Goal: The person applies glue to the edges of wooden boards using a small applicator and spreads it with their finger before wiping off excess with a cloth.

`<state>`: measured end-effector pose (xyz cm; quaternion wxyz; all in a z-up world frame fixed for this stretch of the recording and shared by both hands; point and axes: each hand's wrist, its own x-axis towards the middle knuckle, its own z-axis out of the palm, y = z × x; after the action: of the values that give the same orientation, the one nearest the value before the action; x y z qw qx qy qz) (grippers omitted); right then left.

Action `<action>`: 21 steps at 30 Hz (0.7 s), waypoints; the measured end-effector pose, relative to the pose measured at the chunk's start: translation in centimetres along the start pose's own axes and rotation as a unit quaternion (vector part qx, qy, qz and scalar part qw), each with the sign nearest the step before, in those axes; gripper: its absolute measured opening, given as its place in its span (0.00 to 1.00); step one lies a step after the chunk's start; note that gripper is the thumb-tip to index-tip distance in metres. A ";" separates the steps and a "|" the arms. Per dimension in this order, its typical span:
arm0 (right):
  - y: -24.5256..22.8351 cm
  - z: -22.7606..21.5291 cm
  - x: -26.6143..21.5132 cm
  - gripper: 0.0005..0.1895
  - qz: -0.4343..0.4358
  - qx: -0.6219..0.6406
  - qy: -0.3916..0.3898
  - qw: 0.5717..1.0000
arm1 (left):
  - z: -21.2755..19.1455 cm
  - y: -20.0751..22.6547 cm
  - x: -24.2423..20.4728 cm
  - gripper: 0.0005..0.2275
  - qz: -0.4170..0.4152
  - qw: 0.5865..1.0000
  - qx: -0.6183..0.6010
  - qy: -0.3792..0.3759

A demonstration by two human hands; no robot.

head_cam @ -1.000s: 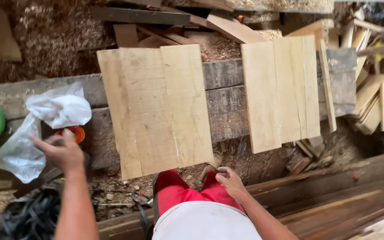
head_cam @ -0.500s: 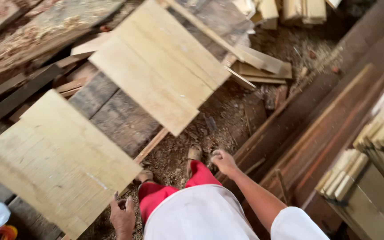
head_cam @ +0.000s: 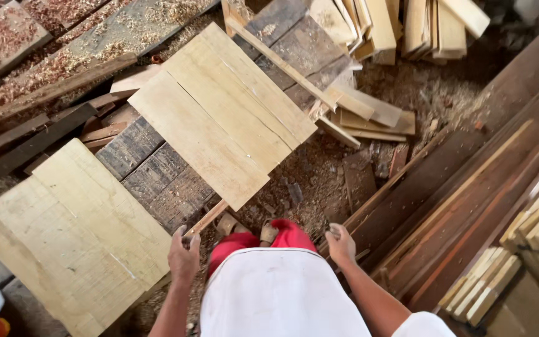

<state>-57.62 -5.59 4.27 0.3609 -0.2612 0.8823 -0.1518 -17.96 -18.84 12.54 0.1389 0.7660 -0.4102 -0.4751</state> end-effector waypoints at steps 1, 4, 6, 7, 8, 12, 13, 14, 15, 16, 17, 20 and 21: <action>-0.1 0.4 1.6 0.20 -0.093 0.005 0.026 0.995 | 0.4 0.1 0.2 0.23 0.001 1.000 0.016 0.006; -11.7 -1.7 2.7 0.19 -0.233 -0.027 0.018 0.972 | 1.3 2.4 2.2 0.23 0.004 1.000 -0.029 -0.005; -16.8 -2.3 5.1 0.20 -0.279 -0.061 -0.005 0.958 | 2.9 1.8 3.8 0.23 -0.029 0.998 -0.045 0.025; -20.5 -2.6 7.4 0.23 -0.320 -0.080 0.000 0.944 | 4.0 2.5 6.0 0.24 -0.032 0.997 -0.054 0.042; -23.8 -2.4 8.9 0.23 -0.338 -0.087 -0.010 0.937 | 4.2 3.3 7.3 0.24 -0.041 0.995 -0.069 0.057; -33.0 -0.4 17.3 0.31 -0.366 -0.139 -0.066 0.918 | 6.6 5.6 11.3 0.26 -0.081 0.987 -0.094 0.102; -35.4 1.2 20.5 0.36 -0.363 -0.158 -0.085 0.914 | 7.1 6.2 12.7 0.26 -0.084 0.981 -0.118 0.128; -36.6 2.5 23.1 0.36 -0.380 -0.170 -0.104 0.903 | 7.5 7.0 13.0 0.26 -0.103 0.975 -0.132 0.145; -38.3 4.1 25.9 0.40 -0.384 -0.188 -0.093 0.899 | 7.7 8.0 13.7 0.26 -0.114 0.969 -0.149 0.160; -40.1 5.9 28.9 0.44 -0.389 -0.205 -0.080 0.894 | 8.0 9.3 14.6 0.27 -0.125 0.962 -0.166 0.175; -41.0 7.2 31.2 0.44 -0.401 -0.209 -0.096 0.887 | 8.1 10.0 15.8 0.27 -0.138 0.957 -0.172 0.189; -39.5 9.6 36.1 0.52 -0.318 -0.238 -0.117 0.910 | 9.8 11.7 17.2 0.29 -0.227 0.941 -0.175 0.181; -39.4 10.4 37.2 0.47 -0.377 -0.214 -0.087 0.897 | 10.2 12.4 18.1 0.28 -0.195 0.943 -0.140 0.229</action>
<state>-58.76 -59.88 -5.71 0.2874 -0.6571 0.6942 -0.0601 -28.90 -38.56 3.72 0.2393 0.8920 -0.1393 -0.3573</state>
